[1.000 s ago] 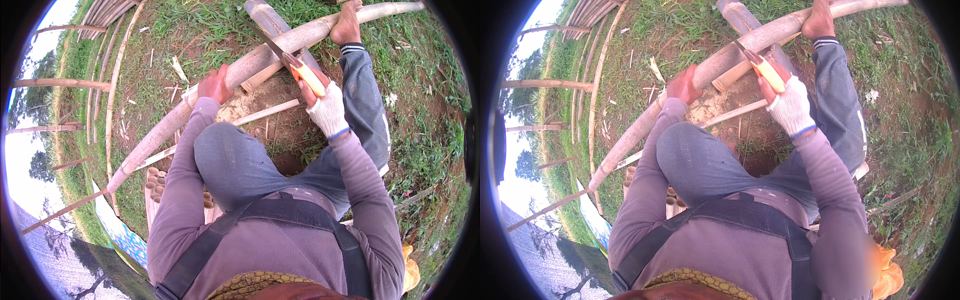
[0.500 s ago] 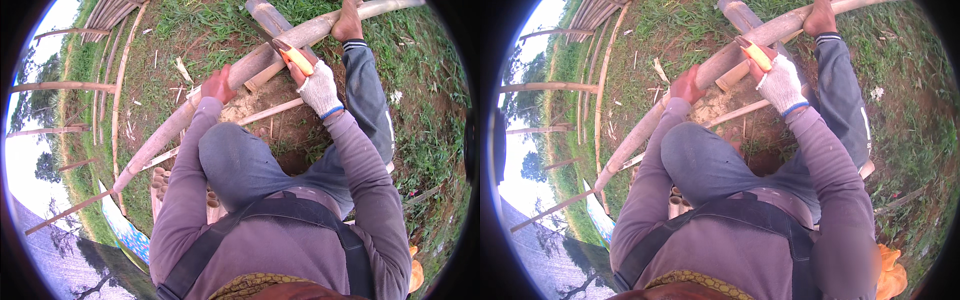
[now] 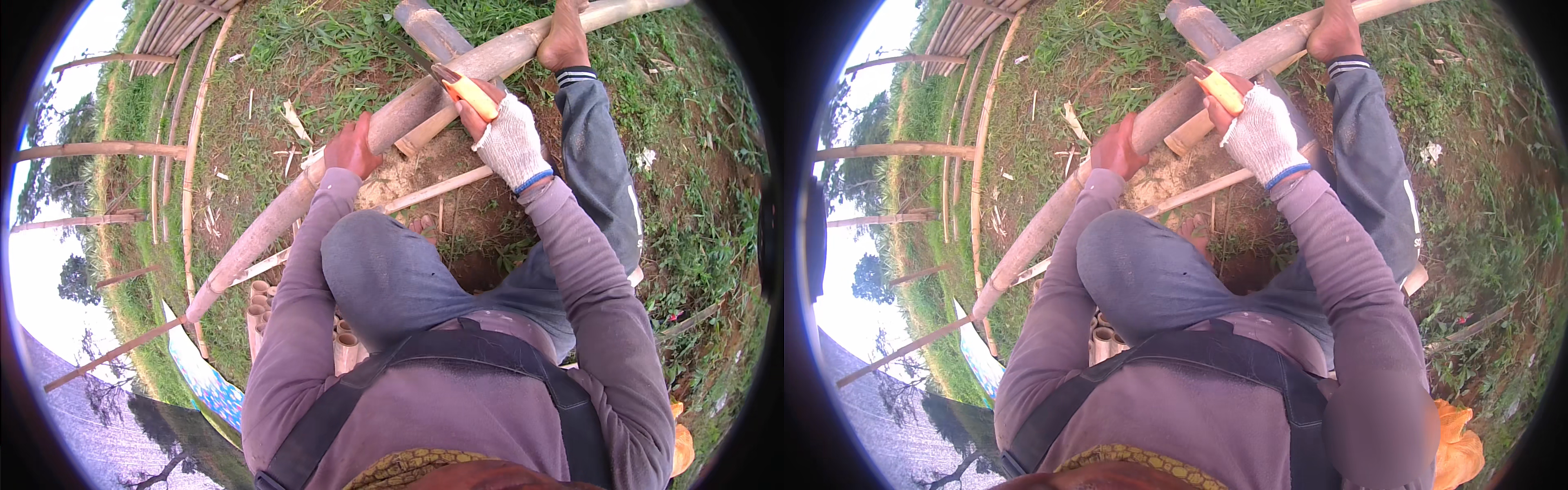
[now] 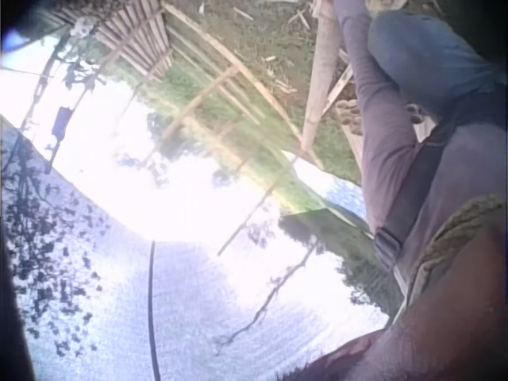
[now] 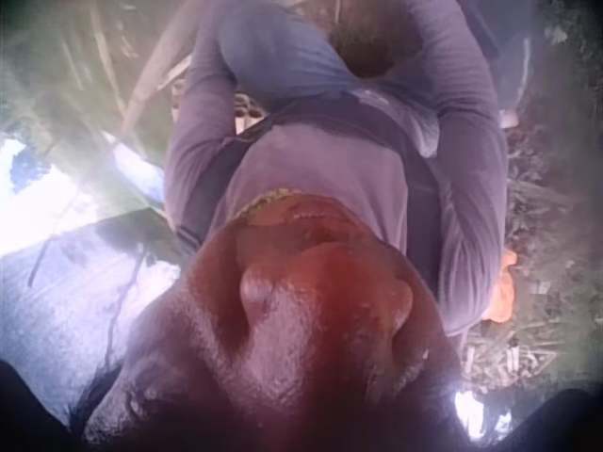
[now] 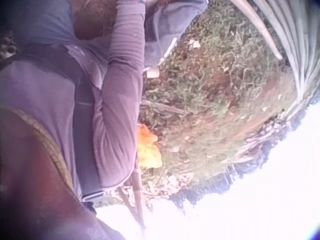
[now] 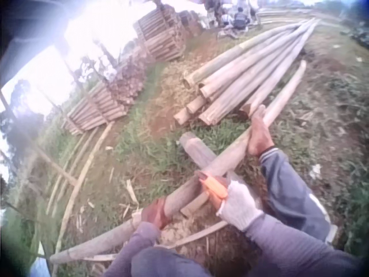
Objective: The person uses a hand saw to cut long bamboo poles into shorter sections. They position each pole on a makeshift support, saw through it, and then move the cut pieces aside to a growing pile.
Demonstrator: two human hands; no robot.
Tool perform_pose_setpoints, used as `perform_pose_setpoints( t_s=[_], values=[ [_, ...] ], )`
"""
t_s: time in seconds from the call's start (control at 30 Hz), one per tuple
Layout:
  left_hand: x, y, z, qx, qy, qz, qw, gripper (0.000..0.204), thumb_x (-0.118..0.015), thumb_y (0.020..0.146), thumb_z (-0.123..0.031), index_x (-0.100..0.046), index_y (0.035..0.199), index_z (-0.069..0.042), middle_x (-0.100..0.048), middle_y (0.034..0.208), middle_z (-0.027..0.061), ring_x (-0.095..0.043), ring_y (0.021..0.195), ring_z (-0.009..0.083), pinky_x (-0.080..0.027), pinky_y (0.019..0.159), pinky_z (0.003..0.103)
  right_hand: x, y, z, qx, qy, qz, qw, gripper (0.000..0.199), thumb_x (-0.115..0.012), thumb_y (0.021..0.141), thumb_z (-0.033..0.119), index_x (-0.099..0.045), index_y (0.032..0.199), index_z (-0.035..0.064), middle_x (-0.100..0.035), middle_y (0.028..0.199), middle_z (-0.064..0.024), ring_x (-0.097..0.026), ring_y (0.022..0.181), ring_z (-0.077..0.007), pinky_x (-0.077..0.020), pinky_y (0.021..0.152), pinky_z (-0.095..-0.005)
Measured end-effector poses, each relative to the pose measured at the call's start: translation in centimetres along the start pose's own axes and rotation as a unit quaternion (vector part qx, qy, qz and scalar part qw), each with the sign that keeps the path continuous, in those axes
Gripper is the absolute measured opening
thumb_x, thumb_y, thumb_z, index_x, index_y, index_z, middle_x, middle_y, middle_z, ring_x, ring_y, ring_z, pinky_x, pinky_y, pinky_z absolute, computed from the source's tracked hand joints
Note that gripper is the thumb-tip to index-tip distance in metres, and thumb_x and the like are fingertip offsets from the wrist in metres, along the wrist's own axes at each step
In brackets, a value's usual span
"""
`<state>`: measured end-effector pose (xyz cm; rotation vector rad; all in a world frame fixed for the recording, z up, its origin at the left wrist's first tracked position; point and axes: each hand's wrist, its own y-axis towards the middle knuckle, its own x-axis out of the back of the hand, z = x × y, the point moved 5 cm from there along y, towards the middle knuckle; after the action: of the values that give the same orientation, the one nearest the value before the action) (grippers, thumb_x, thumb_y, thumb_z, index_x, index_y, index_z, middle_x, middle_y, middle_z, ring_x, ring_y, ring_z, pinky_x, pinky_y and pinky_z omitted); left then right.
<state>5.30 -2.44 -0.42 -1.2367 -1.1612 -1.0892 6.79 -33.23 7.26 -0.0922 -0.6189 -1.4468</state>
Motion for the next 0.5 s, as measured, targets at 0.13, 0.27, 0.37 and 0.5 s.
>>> perform_pose_setpoints(
  t_s=[0.13, 0.27, 0.37, 0.5],
  values=[
    [0.7, 0.4, 0.4, 0.007, 0.003, -0.02, 1.0, 0.092, -0.094, 0.074, -0.028, -0.051, 0.155, -0.024, -0.073, 0.129, 0.0169, -0.074, 0.112, 0.0413, -0.06, 0.096, 0.052, 3.8, -6.7, -0.9, 0.05, 0.042, -0.045, 0.997, 0.037, -0.078, 0.099, 0.017, -0.073, 0.131, -0.0003, -0.08, 0.113, -0.0184, -0.079, 0.102, -0.0338, -0.061, 0.088, -0.0389],
    [-0.5, -1.0, 0.7, 0.025, -0.014, 0.017, 0.999, 0.094, -0.094, 0.073, -0.027, -0.051, 0.156, -0.024, -0.073, 0.128, 0.0177, -0.074, 0.112, 0.0415, -0.06, 0.096, 0.051, 10.3, -18.3, -1.5, -0.086, 0.07, 0.035, 0.993, 0.048, -0.072, 0.099, 0.008, -0.062, 0.144, -0.0073, -0.076, 0.128, -0.0214, -0.077, 0.113, -0.026, -0.0581, 0.102, -0.0345],
    [-0.5, -0.9, 0.3, 0.026, -0.003, 0.015, 1.0, 0.094, -0.094, 0.073, -0.026, -0.05, 0.157, -0.022, -0.072, 0.128, 0.0186, -0.074, 0.113, 0.0414, -0.06, 0.096, 0.051, 9.0, -18.1, -2.1, -0.075, 0.121, -0.011, 0.99, 0.048, -0.072, 0.099, 0.01, -0.063, 0.143, -0.0076, -0.077, 0.126, -0.0204, -0.078, 0.11, -0.0287, -0.0588, 0.1, -0.0356],
    [-0.4, 0.0, -0.3, 0.019, 0.006, 0.005, 1.0, 0.095, -0.094, 0.073, -0.027, -0.051, 0.157, -0.022, -0.072, 0.129, 0.0179, -0.073, 0.114, 0.0409, -0.06, 0.097, 0.051, 0.6, -3.7, -3.0, 0.0, 0.045, -0.011, 0.999, 0.037, -0.074, 0.101, 0.016, -0.071, 0.134, 0.0, -0.079, 0.114, -0.0203, -0.078, 0.099, -0.0345, -0.0606, 0.086, -0.0393]
  ],
)
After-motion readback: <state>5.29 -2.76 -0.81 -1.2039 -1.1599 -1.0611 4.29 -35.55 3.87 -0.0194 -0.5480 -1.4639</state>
